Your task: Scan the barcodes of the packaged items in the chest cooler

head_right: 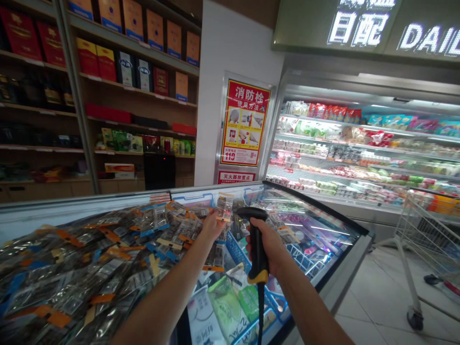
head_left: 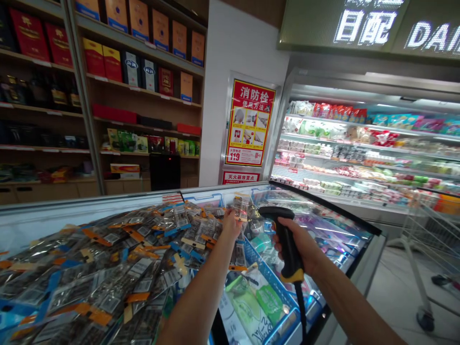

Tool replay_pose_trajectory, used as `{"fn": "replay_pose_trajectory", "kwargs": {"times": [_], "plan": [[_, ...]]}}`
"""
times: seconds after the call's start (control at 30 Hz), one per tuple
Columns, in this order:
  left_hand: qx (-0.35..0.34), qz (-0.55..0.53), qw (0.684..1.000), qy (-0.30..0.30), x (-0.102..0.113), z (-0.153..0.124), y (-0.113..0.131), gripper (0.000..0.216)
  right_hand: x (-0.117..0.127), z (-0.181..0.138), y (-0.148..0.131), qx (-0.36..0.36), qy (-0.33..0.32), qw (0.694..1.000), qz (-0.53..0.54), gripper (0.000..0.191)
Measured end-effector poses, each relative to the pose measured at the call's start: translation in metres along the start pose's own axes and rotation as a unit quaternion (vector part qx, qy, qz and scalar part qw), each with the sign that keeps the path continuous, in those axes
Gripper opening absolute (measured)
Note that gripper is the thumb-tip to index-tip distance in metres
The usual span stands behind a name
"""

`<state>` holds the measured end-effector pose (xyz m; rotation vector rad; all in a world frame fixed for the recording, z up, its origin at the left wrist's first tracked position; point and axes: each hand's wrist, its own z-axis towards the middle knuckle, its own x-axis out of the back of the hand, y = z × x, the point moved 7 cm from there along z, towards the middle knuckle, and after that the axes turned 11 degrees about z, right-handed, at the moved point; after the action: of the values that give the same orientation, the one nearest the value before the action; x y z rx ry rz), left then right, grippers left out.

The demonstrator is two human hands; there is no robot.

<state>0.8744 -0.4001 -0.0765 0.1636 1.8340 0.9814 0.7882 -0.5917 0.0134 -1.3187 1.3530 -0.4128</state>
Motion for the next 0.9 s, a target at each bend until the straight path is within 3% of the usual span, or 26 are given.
{"fn": "replay_pose_trajectory", "kwargs": {"times": [0.37,0.6,0.77,0.9], "plan": [[-0.024,0.038,0.999,-0.007,0.002,-0.002,0.003,0.015,0.005,-0.002,0.009,-0.059,-0.04,0.997,0.016,0.024],[-0.033,-0.009,0.999,-0.003,0.001,-0.004,0.005,0.015,0.01,-0.001,0.003,-0.033,-0.026,0.999,-0.001,0.022],[-0.036,0.002,0.999,0.009,-0.001,-0.008,0.009,0.013,0.01,-0.003,0.007,-0.039,-0.021,0.999,0.001,0.022],[-0.029,0.023,0.999,0.02,-0.003,-0.011,0.009,0.013,0.021,-0.004,-0.004,0.002,-0.016,1.0,-0.001,0.021]]}}
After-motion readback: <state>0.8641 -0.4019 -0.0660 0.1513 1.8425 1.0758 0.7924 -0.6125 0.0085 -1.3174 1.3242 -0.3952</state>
